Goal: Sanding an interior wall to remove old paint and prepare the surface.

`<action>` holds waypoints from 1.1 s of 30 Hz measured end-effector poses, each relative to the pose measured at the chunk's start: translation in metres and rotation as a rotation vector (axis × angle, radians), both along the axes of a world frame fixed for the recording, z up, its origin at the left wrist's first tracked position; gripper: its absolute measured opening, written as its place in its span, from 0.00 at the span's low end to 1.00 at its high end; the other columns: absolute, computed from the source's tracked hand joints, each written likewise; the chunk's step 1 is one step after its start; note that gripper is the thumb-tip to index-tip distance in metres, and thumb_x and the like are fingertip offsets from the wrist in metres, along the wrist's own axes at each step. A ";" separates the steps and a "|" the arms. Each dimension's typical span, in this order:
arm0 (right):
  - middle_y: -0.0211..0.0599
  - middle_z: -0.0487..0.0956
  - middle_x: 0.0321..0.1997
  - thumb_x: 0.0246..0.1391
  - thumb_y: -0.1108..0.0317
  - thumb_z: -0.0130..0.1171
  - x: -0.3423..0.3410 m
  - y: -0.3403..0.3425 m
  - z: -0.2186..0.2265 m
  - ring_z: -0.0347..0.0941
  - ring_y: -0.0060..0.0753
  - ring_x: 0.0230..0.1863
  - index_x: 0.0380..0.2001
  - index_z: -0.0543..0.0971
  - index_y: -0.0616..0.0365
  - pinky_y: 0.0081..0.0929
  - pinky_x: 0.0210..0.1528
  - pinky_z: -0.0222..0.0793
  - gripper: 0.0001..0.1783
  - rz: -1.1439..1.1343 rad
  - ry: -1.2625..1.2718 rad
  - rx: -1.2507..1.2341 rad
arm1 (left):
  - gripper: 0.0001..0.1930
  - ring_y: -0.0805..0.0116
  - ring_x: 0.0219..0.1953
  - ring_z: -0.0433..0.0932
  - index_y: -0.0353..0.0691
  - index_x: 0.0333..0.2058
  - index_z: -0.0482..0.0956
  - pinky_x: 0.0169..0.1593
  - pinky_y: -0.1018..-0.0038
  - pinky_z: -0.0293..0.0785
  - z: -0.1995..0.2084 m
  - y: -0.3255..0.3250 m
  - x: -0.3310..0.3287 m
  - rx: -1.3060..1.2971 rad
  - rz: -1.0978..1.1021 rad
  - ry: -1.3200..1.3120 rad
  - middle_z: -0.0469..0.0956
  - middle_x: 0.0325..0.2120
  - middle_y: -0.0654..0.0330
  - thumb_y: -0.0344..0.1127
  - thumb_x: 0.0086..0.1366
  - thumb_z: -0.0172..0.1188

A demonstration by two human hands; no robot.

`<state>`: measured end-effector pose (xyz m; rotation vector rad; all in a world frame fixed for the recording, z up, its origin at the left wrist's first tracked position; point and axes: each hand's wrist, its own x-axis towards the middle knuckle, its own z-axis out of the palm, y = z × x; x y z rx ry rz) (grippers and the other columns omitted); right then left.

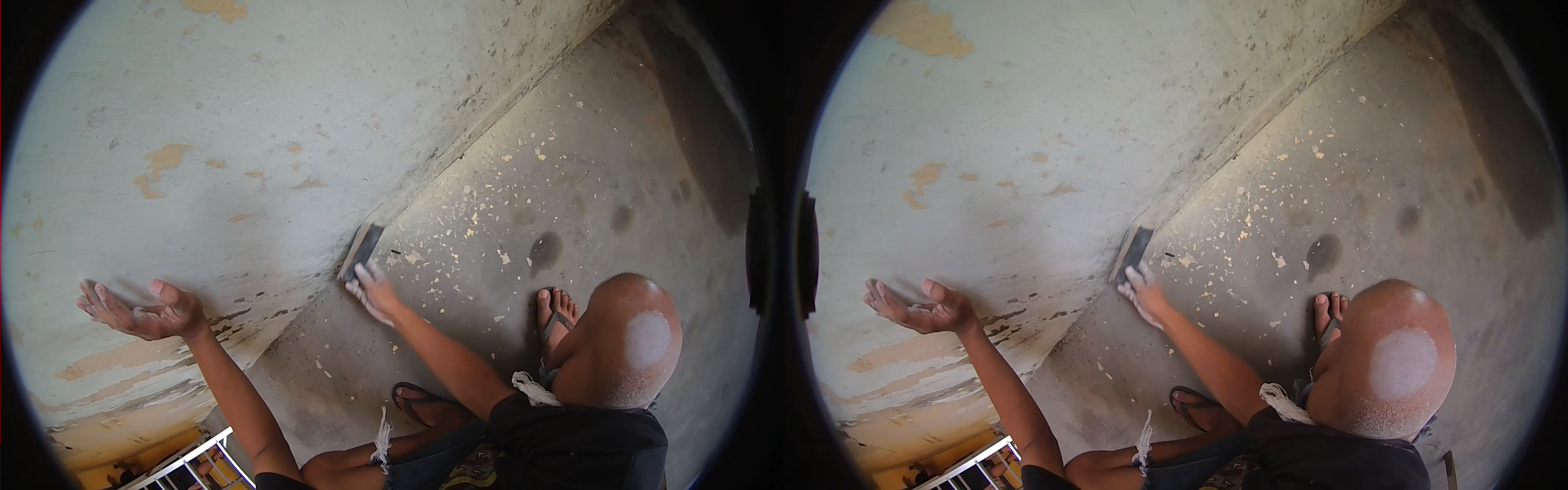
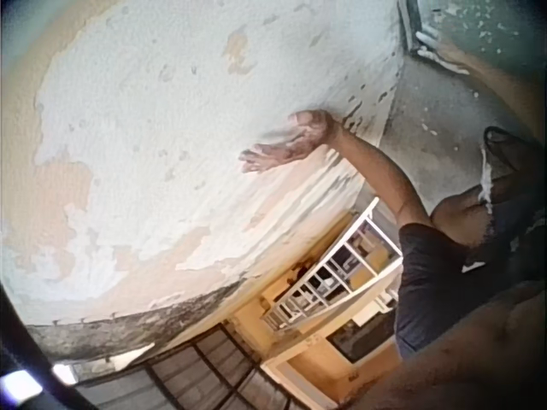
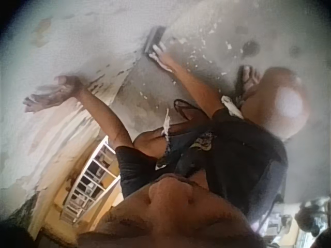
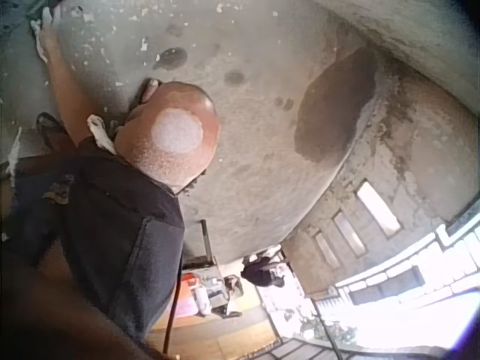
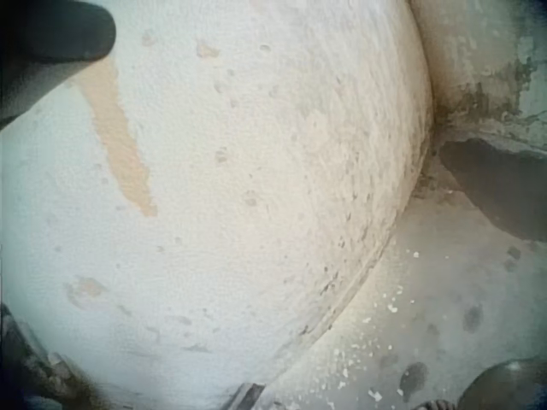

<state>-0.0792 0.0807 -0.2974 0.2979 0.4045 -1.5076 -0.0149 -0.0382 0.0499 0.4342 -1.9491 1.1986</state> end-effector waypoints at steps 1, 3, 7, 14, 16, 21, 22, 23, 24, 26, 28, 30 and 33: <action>0.24 0.73 0.45 0.67 0.67 0.49 0.003 0.002 0.000 0.71 0.16 0.37 0.57 0.65 0.52 0.22 0.45 0.74 0.17 0.007 0.011 0.010 | 0.29 0.46 0.63 0.64 0.40 0.59 0.63 0.69 0.44 0.46 0.000 0.000 0.000 0.001 -0.002 0.017 0.67 0.58 0.48 0.38 0.57 0.49; 0.25 0.72 0.48 0.66 0.65 0.50 0.007 0.004 -0.002 0.69 0.17 0.36 0.62 0.61 0.54 0.25 0.48 0.73 0.23 0.025 0.028 0.032 | 0.29 0.46 0.63 0.64 0.40 0.59 0.63 0.69 0.44 0.47 -0.001 0.000 -0.001 0.005 -0.005 0.034 0.68 0.58 0.48 0.39 0.57 0.49; 0.27 0.71 0.44 0.67 0.65 0.50 -0.027 -0.024 0.000 0.70 0.18 0.35 0.60 0.62 0.57 0.25 0.46 0.74 0.22 -0.228 -0.042 -0.029 | 0.28 0.45 0.64 0.63 0.40 0.59 0.65 0.68 0.43 0.47 0.002 0.003 -0.003 0.003 0.015 0.028 0.69 0.58 0.48 0.39 0.58 0.49; 0.22 0.72 0.38 0.68 0.65 0.47 -0.006 -0.003 0.009 0.68 0.16 0.31 0.57 0.66 0.49 0.21 0.40 0.74 0.16 -0.076 -0.058 0.036 | 0.27 0.44 0.65 0.61 0.41 0.58 0.66 0.68 0.41 0.45 -0.002 0.002 0.001 -0.011 0.064 0.045 0.68 0.59 0.48 0.39 0.58 0.48; 0.21 0.72 0.37 0.68 0.65 0.47 -0.017 -0.013 0.017 0.68 0.16 0.31 0.56 0.66 0.49 0.21 0.40 0.74 0.15 -0.119 -0.049 0.068 | 0.27 0.44 0.66 0.60 0.41 0.58 0.66 0.69 0.41 0.44 -0.003 0.003 0.008 -0.021 0.045 0.028 0.68 0.60 0.49 0.39 0.59 0.48; 0.19 0.72 0.36 0.67 0.63 0.50 -0.026 -0.017 0.009 0.69 0.15 0.32 0.57 0.65 0.47 0.24 0.41 0.73 0.18 -0.189 -0.110 -0.005 | 0.28 0.50 0.70 0.53 0.53 0.60 0.67 0.70 0.42 0.33 -0.090 0.025 -0.018 0.274 -0.067 -0.131 0.66 0.62 0.57 0.41 0.58 0.52; 0.18 0.72 0.36 0.66 0.63 0.51 -0.019 -0.009 0.008 0.68 0.14 0.32 0.57 0.65 0.46 0.23 0.41 0.73 0.18 -0.108 -0.095 -0.001 | 0.28 0.51 0.70 0.53 0.56 0.59 0.69 0.70 0.42 0.31 -0.119 0.029 -0.024 0.376 -0.096 -0.200 0.67 0.62 0.59 0.41 0.56 0.54; 0.18 0.72 0.36 0.66 0.63 0.51 -0.011 -0.004 0.010 0.68 0.14 0.32 0.57 0.65 0.45 0.22 0.40 0.72 0.18 -0.029 -0.085 0.002 | 0.29 0.53 0.70 0.52 0.59 0.58 0.72 0.70 0.42 0.28 -0.140 0.030 -0.024 0.476 -0.125 -0.275 0.68 0.61 0.60 0.41 0.54 0.55; 0.18 0.71 0.38 0.66 0.62 0.52 -0.004 0.000 0.019 0.66 0.14 0.33 0.58 0.65 0.44 0.21 0.39 0.71 0.19 0.011 -0.089 0.075 | 0.29 0.53 0.70 0.52 0.59 0.58 0.72 0.70 0.42 0.28 -0.154 0.025 -0.017 0.476 -0.128 -0.284 0.68 0.61 0.60 0.41 0.54 0.55; 0.18 0.70 0.39 0.65 0.61 0.52 -0.008 -0.006 0.027 0.65 0.15 0.34 0.59 0.65 0.45 0.21 0.40 0.70 0.20 0.000 -0.056 0.063 | 0.28 0.54 0.71 0.51 0.61 0.55 0.76 0.71 0.44 0.27 -0.171 0.020 -0.005 0.525 -0.016 -0.416 0.70 0.60 0.61 0.41 0.52 0.57; 0.20 0.69 0.40 0.65 0.58 0.53 -0.026 -0.021 0.021 0.63 0.15 0.36 0.60 0.64 0.45 0.21 0.39 0.68 0.23 -0.065 0.010 0.031 | 0.27 0.54 0.71 0.52 0.61 0.53 0.78 0.71 0.45 0.25 -0.177 0.018 0.003 0.531 0.013 -0.397 0.70 0.60 0.61 0.40 0.51 0.57; 0.19 0.69 0.40 0.65 0.57 0.53 -0.039 -0.018 0.013 0.63 0.15 0.35 0.60 0.64 0.44 0.18 0.36 0.65 0.23 -0.050 0.063 0.035 | 0.26 0.54 0.71 0.52 0.62 0.52 0.79 0.71 0.46 0.24 -0.180 0.018 0.004 0.527 0.055 -0.374 0.70 0.61 0.61 0.39 0.51 0.57; 0.16 0.68 0.39 0.65 0.56 0.53 -0.027 -0.002 0.013 0.61 0.12 0.32 0.59 0.65 0.43 0.13 0.28 0.58 0.22 0.011 0.115 0.027 | 0.27 0.55 0.71 0.51 0.64 0.53 0.78 0.71 0.47 0.23 -0.182 0.019 -0.001 0.544 0.079 -0.382 0.69 0.62 0.63 0.40 0.51 0.57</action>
